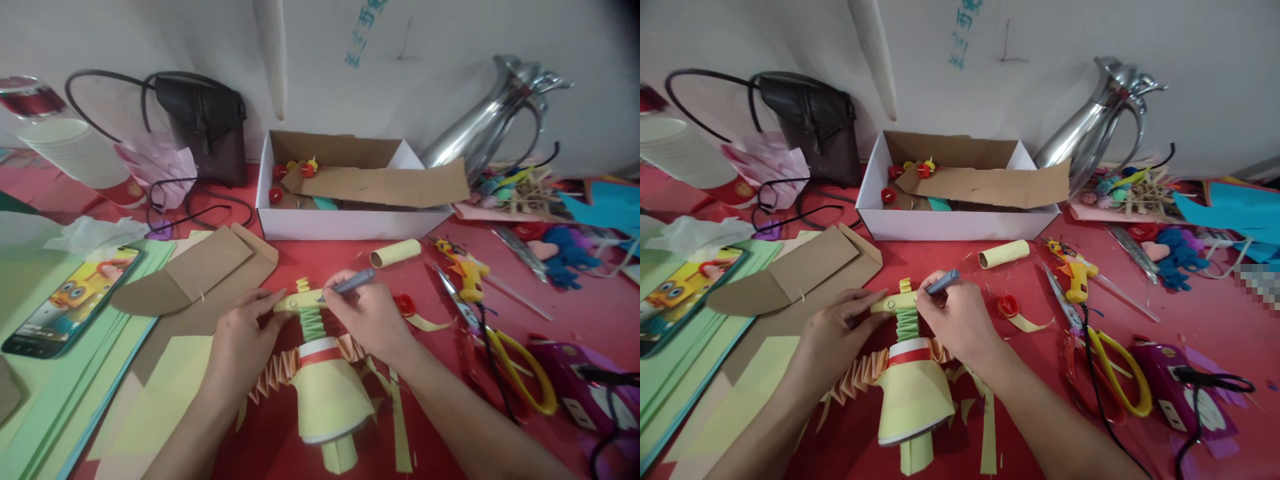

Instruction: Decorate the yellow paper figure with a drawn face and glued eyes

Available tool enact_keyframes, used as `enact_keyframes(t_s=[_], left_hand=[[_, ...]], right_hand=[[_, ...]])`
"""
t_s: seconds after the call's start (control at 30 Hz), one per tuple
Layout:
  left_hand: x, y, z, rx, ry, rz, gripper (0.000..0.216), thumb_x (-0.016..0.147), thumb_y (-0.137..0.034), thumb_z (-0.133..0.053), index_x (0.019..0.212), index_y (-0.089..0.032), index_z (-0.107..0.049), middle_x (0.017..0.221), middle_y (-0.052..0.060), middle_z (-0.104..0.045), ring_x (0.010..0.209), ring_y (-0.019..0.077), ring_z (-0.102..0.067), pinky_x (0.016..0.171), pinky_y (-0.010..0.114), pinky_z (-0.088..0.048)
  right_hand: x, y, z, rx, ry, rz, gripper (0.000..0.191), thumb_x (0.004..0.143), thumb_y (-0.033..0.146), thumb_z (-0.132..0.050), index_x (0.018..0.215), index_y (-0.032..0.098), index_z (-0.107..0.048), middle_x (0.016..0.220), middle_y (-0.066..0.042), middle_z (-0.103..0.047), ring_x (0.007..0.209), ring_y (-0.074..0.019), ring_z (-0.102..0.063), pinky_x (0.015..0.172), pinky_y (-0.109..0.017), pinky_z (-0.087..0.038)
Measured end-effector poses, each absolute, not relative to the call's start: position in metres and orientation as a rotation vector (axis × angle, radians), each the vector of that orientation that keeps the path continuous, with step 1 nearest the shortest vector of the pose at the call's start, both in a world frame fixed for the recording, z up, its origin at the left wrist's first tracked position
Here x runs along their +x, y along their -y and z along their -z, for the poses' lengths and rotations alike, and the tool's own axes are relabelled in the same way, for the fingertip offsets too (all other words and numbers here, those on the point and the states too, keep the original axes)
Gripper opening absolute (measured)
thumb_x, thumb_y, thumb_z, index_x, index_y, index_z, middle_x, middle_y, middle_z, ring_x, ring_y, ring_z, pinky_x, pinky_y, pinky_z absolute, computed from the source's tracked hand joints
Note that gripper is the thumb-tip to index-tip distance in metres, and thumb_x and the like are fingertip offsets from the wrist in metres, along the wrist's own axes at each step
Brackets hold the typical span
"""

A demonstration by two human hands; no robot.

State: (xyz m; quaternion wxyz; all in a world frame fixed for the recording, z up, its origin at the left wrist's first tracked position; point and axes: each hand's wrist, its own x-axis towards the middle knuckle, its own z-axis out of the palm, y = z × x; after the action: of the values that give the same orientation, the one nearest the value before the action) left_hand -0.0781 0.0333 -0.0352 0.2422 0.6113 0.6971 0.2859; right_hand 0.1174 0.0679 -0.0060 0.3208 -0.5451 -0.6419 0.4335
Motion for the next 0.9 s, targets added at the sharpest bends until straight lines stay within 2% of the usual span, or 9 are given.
enact_keyframes(t_s=[0.23,0.67,0.9], left_hand=[[-0.0777,-0.0331,0.0349,1.674,-1.906,-0.77,0.03,0.084,-0.035,-0.061,0.11,-0.029,-0.075,0.114,0.001,-0.07,0.099,0.0203,-0.067,0.087,0.032,-0.052],[-0.0772,-0.0327,0.0318,1.692,-1.9,-0.741,0.031,0.086,-0.035,-0.059,0.113,-0.029,-0.074,0.112,0.002,-0.07,0.103,0.0219,-0.066,0.087,0.033,-0.052],[-0.0775,-0.0327,0.0324,1.683,-1.908,-0.753,0.032,0.085,-0.034,-0.06,0.114,-0.029,-0.073,0.115,0.003,-0.07,0.105,0.0226,-0.066,0.089,0.034,-0.052]], right_hand=[[0.1198,-0.0695,0.0051,-1.498,1.732,-1.064,0.01,0.083,0.028,-0.057,0.077,0.021,-0.061,0.057,0.005,-0.055,0.05,-0.0105,-0.048,0.049,-0.024,-0.037],[0.1181,-0.0715,0.006,-1.544,1.719,-0.966,0.013,0.084,0.031,-0.057,0.078,0.021,-0.063,0.067,0.0,-0.066,0.062,-0.016,-0.061,0.06,-0.029,-0.046],[0.1167,-0.071,0.0065,-1.499,1.696,-1.026,0.013,0.086,0.03,-0.058,0.081,0.021,-0.064,0.069,-0.001,-0.068,0.064,-0.0162,-0.064,0.058,-0.028,-0.048]])
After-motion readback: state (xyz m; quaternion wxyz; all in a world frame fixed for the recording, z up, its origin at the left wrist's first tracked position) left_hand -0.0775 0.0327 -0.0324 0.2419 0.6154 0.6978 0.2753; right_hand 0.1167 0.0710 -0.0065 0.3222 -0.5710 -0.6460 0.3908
